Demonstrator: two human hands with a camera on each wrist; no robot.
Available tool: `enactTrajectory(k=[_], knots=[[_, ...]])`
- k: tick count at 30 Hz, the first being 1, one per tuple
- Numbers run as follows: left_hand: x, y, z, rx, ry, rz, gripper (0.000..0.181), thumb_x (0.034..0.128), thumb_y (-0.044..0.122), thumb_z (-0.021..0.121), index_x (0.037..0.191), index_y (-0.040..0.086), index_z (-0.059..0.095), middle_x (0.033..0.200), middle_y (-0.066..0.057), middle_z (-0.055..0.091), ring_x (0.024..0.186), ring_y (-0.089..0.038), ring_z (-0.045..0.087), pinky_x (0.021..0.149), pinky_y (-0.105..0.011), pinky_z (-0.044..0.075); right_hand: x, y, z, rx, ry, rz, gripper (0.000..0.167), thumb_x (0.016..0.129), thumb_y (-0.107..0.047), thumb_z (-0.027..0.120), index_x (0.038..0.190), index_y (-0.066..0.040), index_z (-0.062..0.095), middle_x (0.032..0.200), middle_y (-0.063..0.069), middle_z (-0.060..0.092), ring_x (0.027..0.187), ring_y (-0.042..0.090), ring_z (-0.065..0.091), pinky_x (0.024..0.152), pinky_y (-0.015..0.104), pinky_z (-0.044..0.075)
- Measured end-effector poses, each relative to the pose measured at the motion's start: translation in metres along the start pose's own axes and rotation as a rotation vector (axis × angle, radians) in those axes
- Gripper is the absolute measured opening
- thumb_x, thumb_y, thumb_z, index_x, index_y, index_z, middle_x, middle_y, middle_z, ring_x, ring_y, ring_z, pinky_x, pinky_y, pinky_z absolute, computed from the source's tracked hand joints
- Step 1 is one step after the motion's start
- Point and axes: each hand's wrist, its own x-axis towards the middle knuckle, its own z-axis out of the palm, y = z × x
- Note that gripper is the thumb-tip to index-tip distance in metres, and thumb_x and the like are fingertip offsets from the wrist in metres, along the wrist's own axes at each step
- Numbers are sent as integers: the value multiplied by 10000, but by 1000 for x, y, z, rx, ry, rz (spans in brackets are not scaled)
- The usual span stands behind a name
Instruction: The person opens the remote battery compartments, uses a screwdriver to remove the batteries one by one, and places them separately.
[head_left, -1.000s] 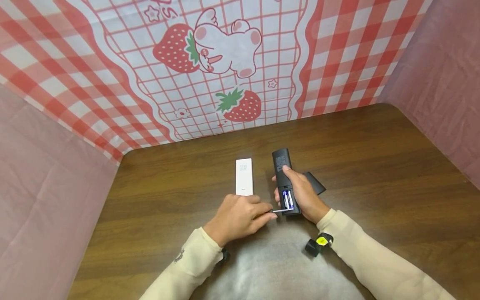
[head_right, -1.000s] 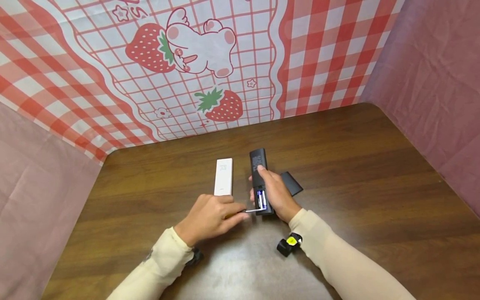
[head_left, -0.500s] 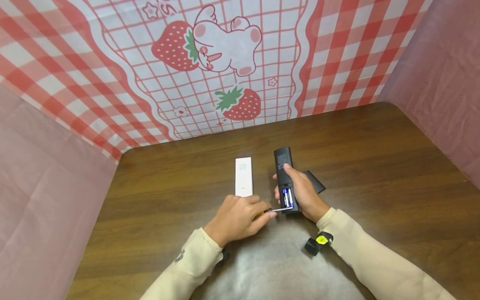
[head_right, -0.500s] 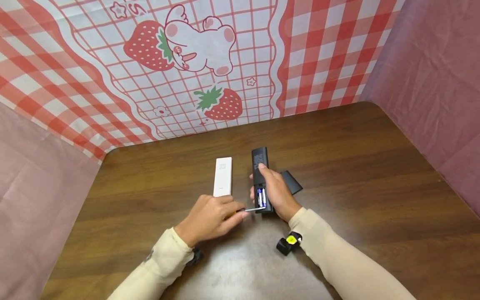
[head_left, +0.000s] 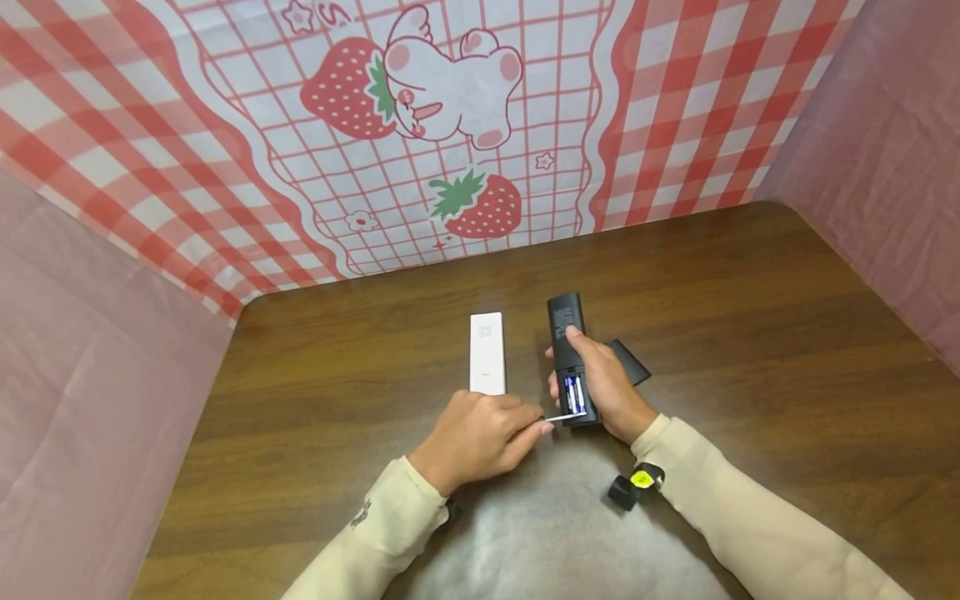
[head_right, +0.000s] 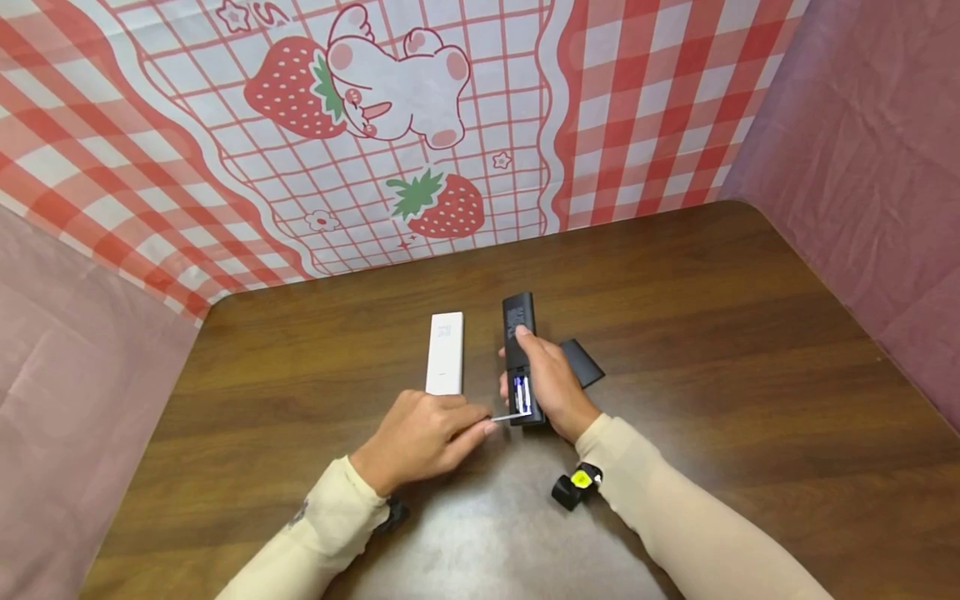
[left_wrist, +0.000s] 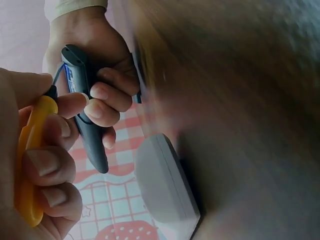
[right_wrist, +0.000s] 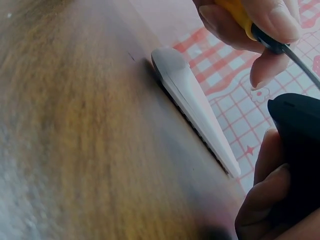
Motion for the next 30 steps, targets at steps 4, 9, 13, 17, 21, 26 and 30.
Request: enactTrajectory(k=[4, 9, 13, 17, 21, 26, 30], knots=[[0, 0, -2, -10, -13, -8, 320, 984, 335, 593, 687, 219, 572, 628, 119, 535, 510, -36, 492, 442, -287, 396, 0, 0, 0, -4, 2, 4, 699, 1067, -518, 318, 1306, 130, 428, 710, 118, 597, 574, 186, 587, 559, 356, 539], [-1, -1, -3, -37, -48, -38, 334, 985, 342, 583, 669, 236, 563, 638, 135, 560, 525, -24, 498, 450, -280, 397, 0, 0, 1, -5, 3, 15, 691, 1069, -513, 316, 1305, 126, 437, 701, 119, 598, 568, 190, 585, 559, 364, 540], [-1, -1, -3, -38, -71, -52, 344, 996, 352, 563, 670, 243, 563, 647, 138, 577, 531, -21, 506, 454, -283, 405, 1, 1, 1, -9, 11, 15, 682, 1071, -506, 318, 1296, 126, 444, 690, 117, 595, 557, 189, 581, 551, 364, 538], [-2, 1, -3, -10, -68, -44, 352, 996, 353, 567, 663, 241, 547, 646, 131, 585, 526, -33, 523, 445, -288, 401, 0, 1, 2, -14, 24, 12, 668, 1074, -493, 320, 1282, 128, 448, 677, 112, 591, 544, 188, 576, 536, 361, 533], [-3, 3, -2, 8, -44, -32, 361, 984, 341, 595, 647, 233, 523, 628, 124, 568, 509, -41, 515, 427, -287, 388, 0, 3, 3, -20, 36, 16, 645, 1077, -481, 318, 1259, 122, 459, 662, 110, 590, 531, 189, 573, 526, 359, 529], [-4, 5, -2, 32, -27, -25, 362, 976, 340, 622, 651, 225, 509, 616, 121, 544, 498, -45, 502, 427, -287, 387, 0, 3, 3, -38, 43, 5, 623, 1080, -473, 309, 1231, 108, 475, 657, 107, 593, 527, 183, 573, 523, 357, 528], [-5, 5, -1, 41, -30, -23, 339, 978, 334, 624, 673, 217, 532, 618, 114, 541, 499, -51, 508, 432, -292, 398, 0, 3, 3, -40, 43, 5, 628, 1080, -477, 306, 1235, 108, 475, 664, 107, 594, 528, 181, 572, 523, 353, 529]])
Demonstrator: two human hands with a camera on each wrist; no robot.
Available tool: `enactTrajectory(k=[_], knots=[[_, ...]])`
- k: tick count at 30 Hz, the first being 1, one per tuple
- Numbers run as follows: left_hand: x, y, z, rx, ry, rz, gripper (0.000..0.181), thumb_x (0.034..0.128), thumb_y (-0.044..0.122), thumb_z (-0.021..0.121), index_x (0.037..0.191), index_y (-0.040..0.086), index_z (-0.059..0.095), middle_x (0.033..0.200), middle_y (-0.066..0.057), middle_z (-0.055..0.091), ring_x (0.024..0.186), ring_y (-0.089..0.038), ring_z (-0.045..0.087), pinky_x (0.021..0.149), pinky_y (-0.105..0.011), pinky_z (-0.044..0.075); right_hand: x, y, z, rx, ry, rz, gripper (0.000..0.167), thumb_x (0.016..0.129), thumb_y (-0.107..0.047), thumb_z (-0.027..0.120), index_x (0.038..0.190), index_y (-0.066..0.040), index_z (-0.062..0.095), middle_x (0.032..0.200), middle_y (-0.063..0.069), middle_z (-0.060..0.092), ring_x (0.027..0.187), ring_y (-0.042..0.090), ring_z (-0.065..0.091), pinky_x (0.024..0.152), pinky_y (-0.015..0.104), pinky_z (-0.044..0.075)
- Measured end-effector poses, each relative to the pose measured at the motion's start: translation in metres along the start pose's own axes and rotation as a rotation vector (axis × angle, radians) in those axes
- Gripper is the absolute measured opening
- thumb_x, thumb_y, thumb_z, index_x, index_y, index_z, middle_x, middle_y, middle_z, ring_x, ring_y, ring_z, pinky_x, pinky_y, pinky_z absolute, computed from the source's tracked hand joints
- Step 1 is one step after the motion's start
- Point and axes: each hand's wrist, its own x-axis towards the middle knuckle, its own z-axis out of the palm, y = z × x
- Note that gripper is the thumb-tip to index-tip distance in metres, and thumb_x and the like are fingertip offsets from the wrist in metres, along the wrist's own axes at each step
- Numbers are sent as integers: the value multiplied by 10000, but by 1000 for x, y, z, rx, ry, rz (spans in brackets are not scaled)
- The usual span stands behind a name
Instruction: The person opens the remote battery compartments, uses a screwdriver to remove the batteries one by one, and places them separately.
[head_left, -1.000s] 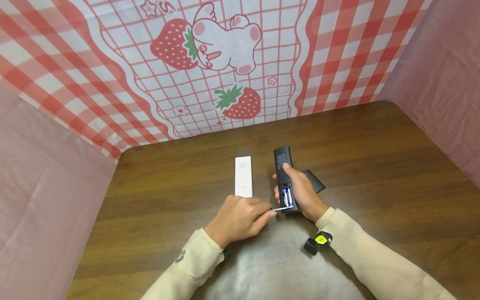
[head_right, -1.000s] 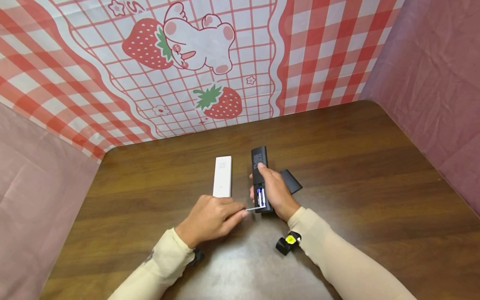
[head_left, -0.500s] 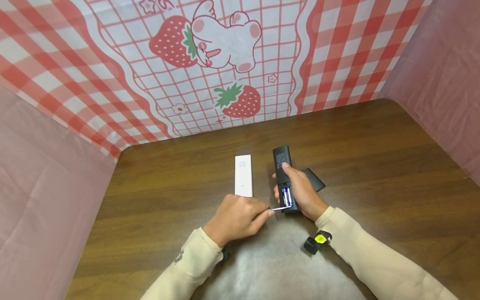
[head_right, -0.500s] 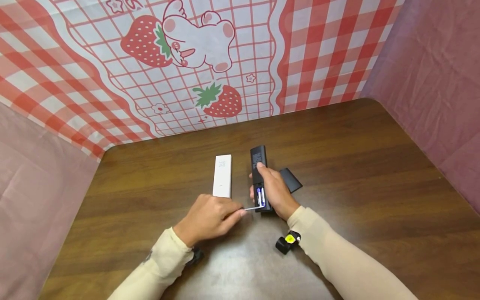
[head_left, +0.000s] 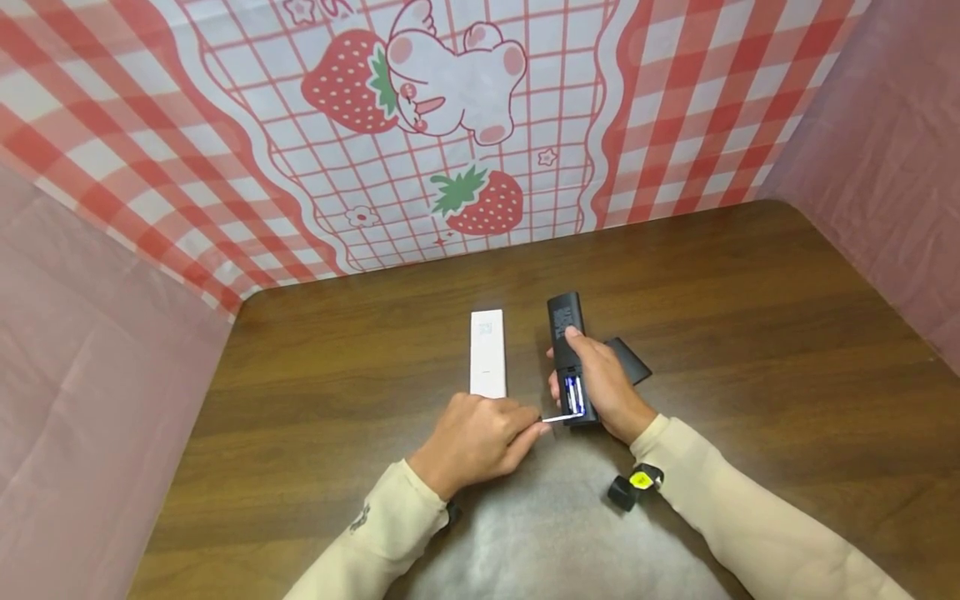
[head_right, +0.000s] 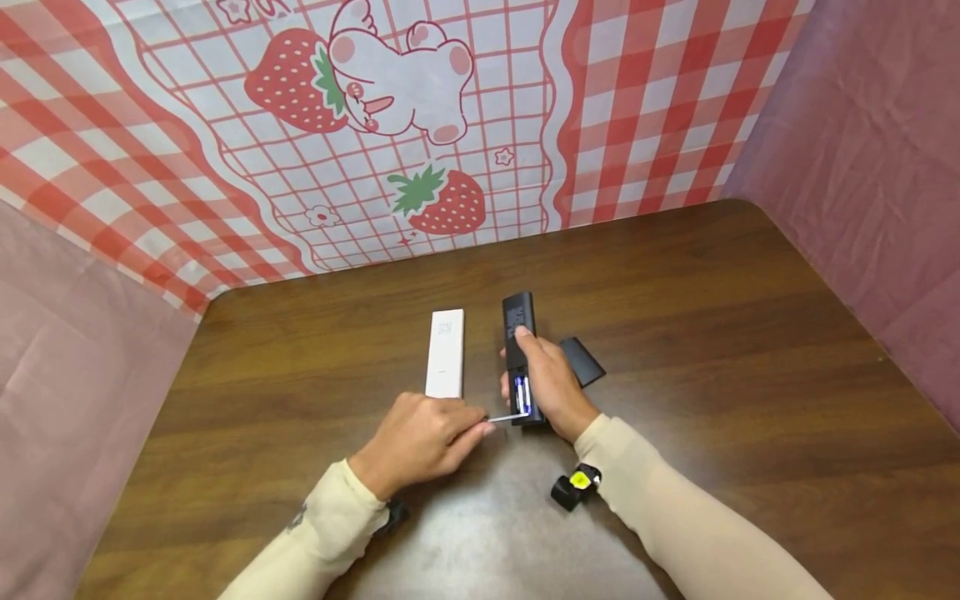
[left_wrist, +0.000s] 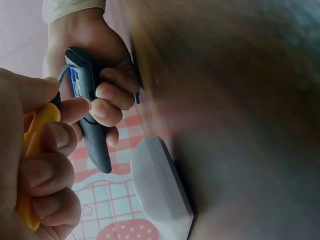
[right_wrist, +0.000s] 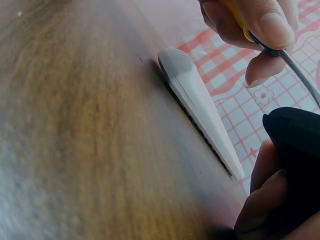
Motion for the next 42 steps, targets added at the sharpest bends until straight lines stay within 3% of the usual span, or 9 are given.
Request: enactTrajectory(k=[23, 29, 42], knots=[[-1, 1, 3, -19, 8, -6, 262, 980, 303, 629, 743, 196, 595, 641, 114, 554, 510, -35, 495, 436, -269, 403, 1, 1, 1, -15, 21, 19, 612, 1082, -457, 309, 1199, 123, 466, 654, 96, 593, 524, 164, 575, 519, 339, 530], [-3, -3, 2, 18, 59, -60, 289, 964, 282, 649, 710, 173, 563, 604, 77, 553, 486, -86, 514, 421, -309, 416, -4, 2, 7, -59, 13, 39, 605, 1085, -439, 312, 1225, 125, 480, 716, 129, 598, 589, 174, 599, 551, 337, 536], [-5, 1, 0, -145, 6, -60, 339, 983, 299, 618, 665, 219, 536, 593, 130, 479, 509, -21, 444, 457, -256, 403, -2, 5, 7, 11, -12, 35, 621, 1085, -448, 310, 1242, 132, 465, 680, 117, 593, 560, 171, 583, 533, 330, 527]])
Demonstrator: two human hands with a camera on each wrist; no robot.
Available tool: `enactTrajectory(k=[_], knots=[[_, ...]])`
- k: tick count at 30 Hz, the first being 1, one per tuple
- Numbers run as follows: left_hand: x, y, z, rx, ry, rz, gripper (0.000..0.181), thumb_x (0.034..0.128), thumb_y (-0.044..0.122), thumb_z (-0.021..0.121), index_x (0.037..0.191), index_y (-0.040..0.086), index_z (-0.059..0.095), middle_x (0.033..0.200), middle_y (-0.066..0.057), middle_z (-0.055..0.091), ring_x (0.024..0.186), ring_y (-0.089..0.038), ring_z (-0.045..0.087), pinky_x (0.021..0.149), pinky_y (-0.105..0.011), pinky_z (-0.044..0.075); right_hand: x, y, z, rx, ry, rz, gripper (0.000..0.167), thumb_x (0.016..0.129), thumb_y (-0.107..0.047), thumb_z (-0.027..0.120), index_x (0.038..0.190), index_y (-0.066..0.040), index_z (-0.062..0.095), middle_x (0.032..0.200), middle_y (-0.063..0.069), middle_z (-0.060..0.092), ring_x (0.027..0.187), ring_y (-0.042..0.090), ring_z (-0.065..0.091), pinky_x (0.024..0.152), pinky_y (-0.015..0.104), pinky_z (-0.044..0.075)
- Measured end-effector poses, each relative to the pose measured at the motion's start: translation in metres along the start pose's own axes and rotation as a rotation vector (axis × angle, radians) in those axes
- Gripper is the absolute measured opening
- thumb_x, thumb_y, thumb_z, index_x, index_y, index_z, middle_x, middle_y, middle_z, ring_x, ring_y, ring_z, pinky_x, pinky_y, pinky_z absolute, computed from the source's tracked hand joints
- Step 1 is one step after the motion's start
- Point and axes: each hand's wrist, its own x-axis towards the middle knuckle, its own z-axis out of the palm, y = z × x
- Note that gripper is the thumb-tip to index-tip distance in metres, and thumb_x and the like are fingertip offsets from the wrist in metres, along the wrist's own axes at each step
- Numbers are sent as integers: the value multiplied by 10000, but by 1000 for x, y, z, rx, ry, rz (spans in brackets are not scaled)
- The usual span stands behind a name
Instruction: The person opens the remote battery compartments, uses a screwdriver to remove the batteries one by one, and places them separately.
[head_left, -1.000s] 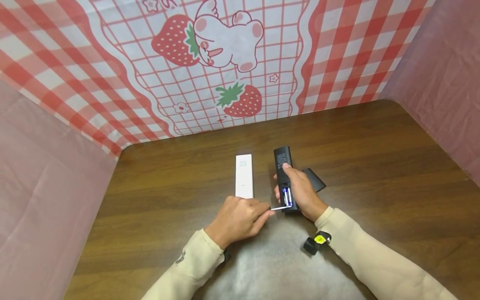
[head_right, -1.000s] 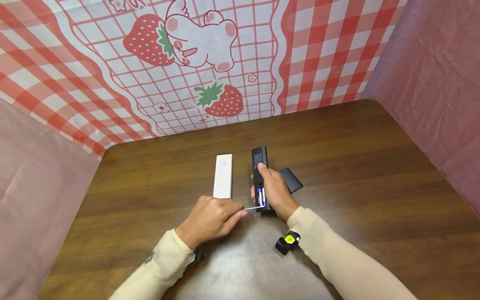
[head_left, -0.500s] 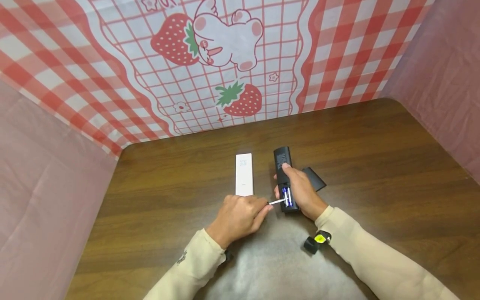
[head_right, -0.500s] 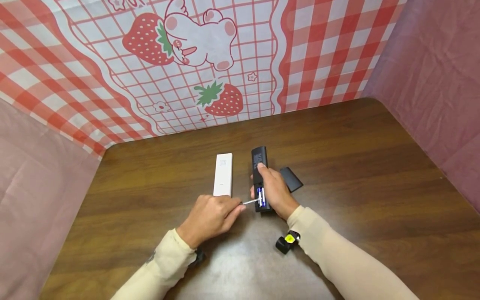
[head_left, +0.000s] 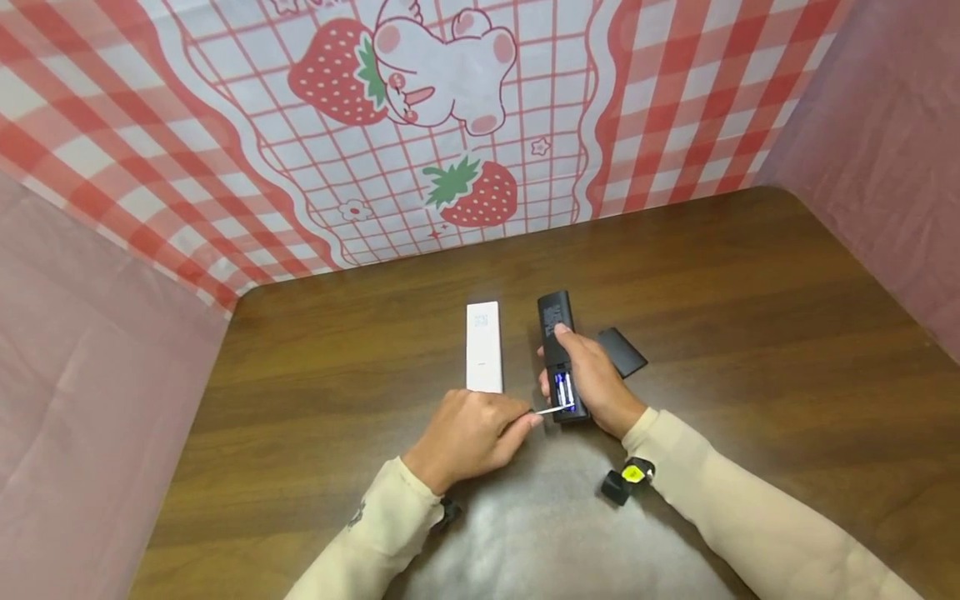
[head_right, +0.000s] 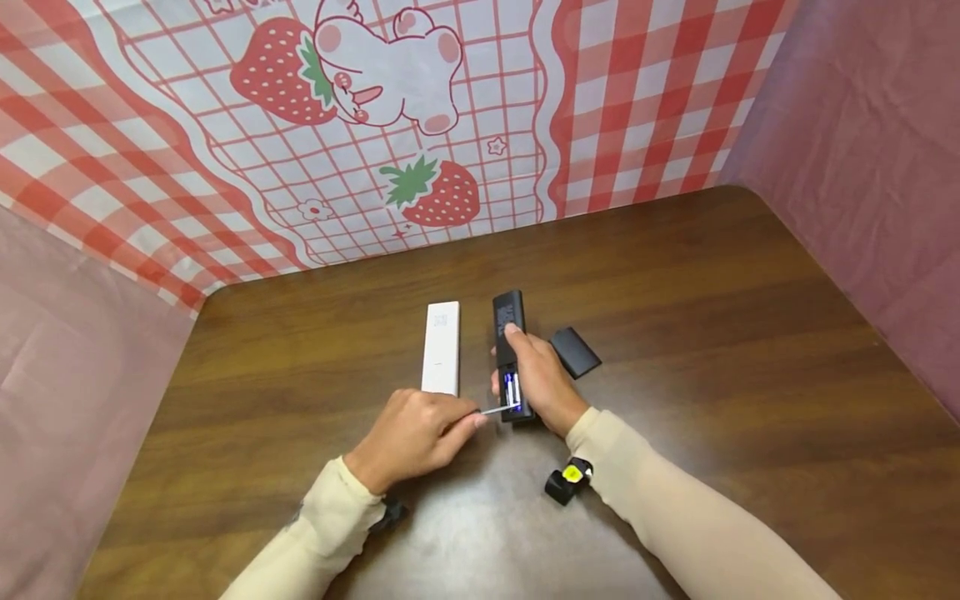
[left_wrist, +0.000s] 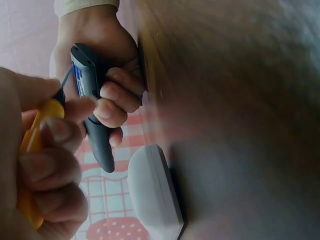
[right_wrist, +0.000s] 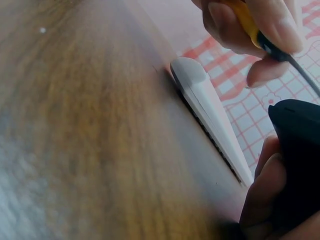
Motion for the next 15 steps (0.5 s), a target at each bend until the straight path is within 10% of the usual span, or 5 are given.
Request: enactTrajectory(k=[15], knots=[[1, -6, -3, -72, -84, -38, 388, 1003, 324, 589, 632, 252, 500, 575, 154, 435, 513, 4, 421, 472, -208, 348, -1, -2, -2, 10, -12, 6, 636, 1083, -463, 299, 1275, 122, 457, 711, 124, 591, 579, 173, 583, 541, 347, 533]])
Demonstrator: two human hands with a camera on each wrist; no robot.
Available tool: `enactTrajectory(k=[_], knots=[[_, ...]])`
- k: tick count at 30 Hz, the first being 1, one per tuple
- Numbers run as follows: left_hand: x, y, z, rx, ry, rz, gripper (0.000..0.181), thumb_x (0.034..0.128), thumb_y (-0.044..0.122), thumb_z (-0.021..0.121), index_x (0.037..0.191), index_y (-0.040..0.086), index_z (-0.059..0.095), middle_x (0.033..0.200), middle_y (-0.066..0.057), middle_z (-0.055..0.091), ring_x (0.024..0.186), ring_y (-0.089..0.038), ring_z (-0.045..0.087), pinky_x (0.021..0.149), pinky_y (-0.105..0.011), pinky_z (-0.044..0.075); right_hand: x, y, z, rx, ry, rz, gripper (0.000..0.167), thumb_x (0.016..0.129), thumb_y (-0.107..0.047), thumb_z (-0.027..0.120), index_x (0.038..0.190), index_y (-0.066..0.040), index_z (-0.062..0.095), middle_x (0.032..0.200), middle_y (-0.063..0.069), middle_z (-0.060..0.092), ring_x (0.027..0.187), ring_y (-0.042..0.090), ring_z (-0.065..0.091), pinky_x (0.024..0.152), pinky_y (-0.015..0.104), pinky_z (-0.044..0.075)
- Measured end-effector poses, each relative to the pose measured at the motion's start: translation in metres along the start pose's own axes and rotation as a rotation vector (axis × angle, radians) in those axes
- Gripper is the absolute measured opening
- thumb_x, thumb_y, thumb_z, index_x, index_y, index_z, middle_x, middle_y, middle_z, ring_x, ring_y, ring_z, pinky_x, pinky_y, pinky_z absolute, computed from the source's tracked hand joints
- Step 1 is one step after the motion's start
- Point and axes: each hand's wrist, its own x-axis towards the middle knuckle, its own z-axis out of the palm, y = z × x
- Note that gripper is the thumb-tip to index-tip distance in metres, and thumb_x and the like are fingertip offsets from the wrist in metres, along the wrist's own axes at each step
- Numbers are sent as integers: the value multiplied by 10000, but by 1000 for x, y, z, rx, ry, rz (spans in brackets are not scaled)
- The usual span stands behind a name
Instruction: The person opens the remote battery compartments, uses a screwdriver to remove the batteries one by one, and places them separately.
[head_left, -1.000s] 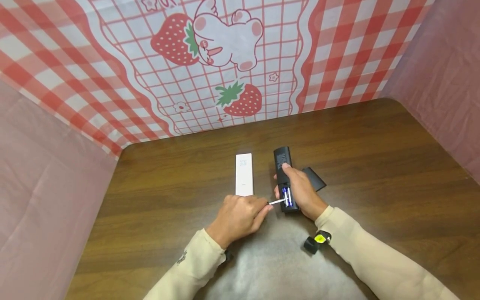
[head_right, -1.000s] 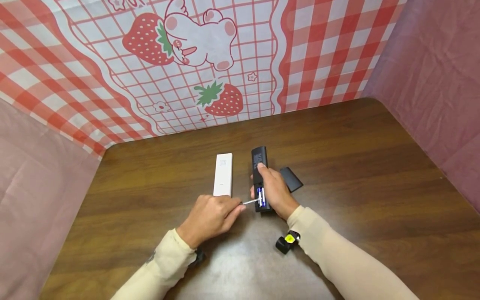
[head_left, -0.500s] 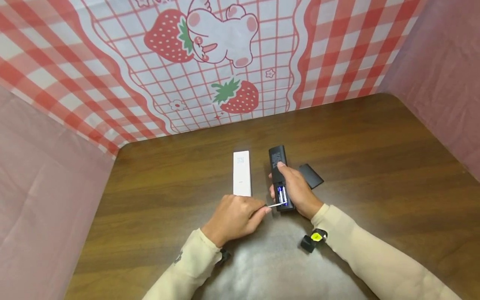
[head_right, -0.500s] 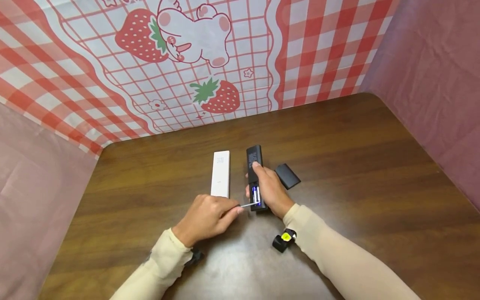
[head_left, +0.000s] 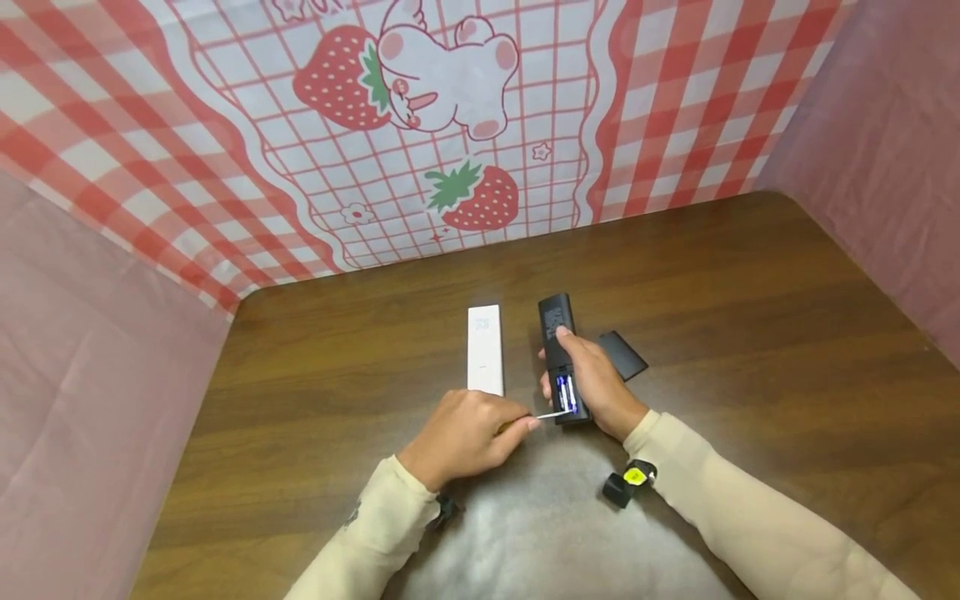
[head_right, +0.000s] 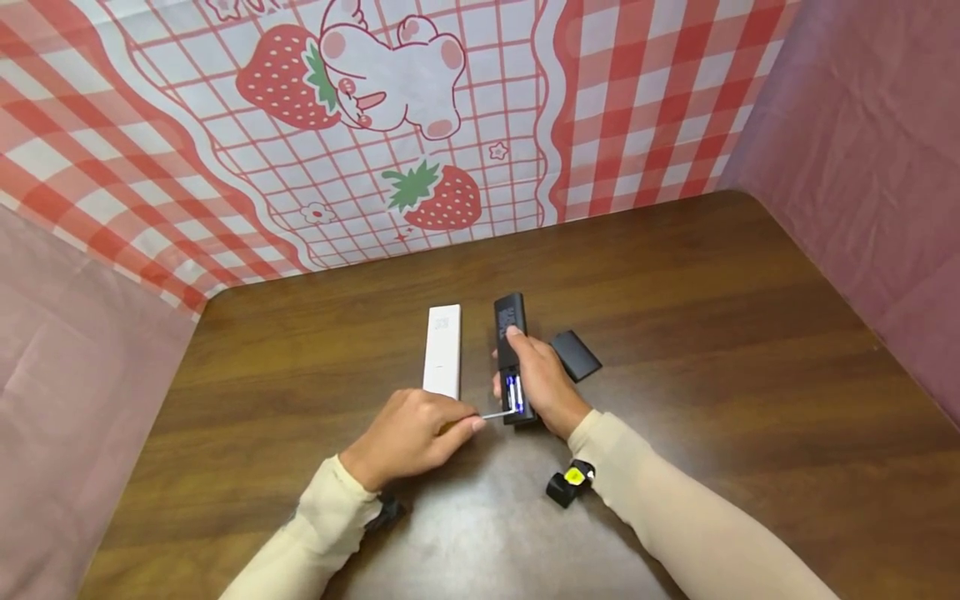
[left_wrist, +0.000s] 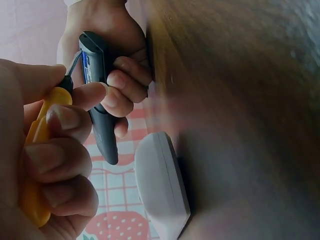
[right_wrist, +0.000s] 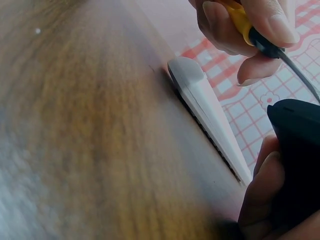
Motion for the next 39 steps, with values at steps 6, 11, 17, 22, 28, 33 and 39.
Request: enactTrajectory(k=[6, 11, 17, 22, 28, 33, 39], knots=[[3, 2, 0, 44, 11, 30, 356, 993, 325, 607, 651, 248, 546, 606, 161, 492, 526, 8, 444, 471, -227, 383, -1, -1, -1, 0, -9, 3, 640, 1082, -472, 298, 1285, 116, 451, 711, 126, 594, 582, 181, 586, 548, 350, 538], [3, 3, -2, 59, 9, 41, 349, 985, 320, 615, 650, 244, 554, 618, 160, 514, 532, 7, 452, 468, -232, 386, -1, 0, -1, 0, -15, 6, 645, 1082, -473, 294, 1283, 120, 448, 713, 126, 593, 583, 181, 583, 552, 355, 539], [5, 4, -5, 48, -9, 32, 355, 979, 309, 610, 637, 248, 538, 616, 158, 518, 531, 1, 450, 465, -223, 367, -1, 0, -1, -4, -23, -4, 651, 1080, -479, 297, 1279, 121, 452, 717, 132, 597, 581, 182, 585, 552, 357, 540], [7, 5, -8, 58, -27, 26, 369, 977, 313, 603, 622, 246, 525, 604, 155, 509, 514, -6, 434, 453, -220, 348, 0, 0, -2, -2, -21, -3, 650, 1081, -476, 300, 1277, 125, 452, 720, 125, 596, 590, 172, 586, 554, 361, 543], [7, 6, -9, 68, -38, 17, 376, 971, 310, 606, 613, 249, 508, 596, 155, 490, 509, -10, 430, 444, -225, 338, -1, 0, -1, 16, -24, 2, 657, 1079, -482, 299, 1285, 125, 445, 713, 122, 597, 581, 176, 584, 547, 349, 538], [6, 6, -11, 68, -34, 15, 376, 970, 301, 607, 614, 253, 496, 604, 150, 490, 509, -13, 423, 444, -217, 323, -1, 0, -1, 21, -19, 0, 667, 1076, -492, 302, 1284, 126, 444, 712, 114, 597, 580, 170, 585, 552, 357, 542], [5, 6, -11, 77, -34, 12, 369, 980, 307, 604, 628, 248, 511, 610, 148, 489, 516, -13, 421, 451, -205, 322, -1, -2, -1, 23, -21, -10, 672, 1075, -497, 301, 1287, 125, 437, 702, 107, 597, 560, 177, 583, 548, 357, 540]])
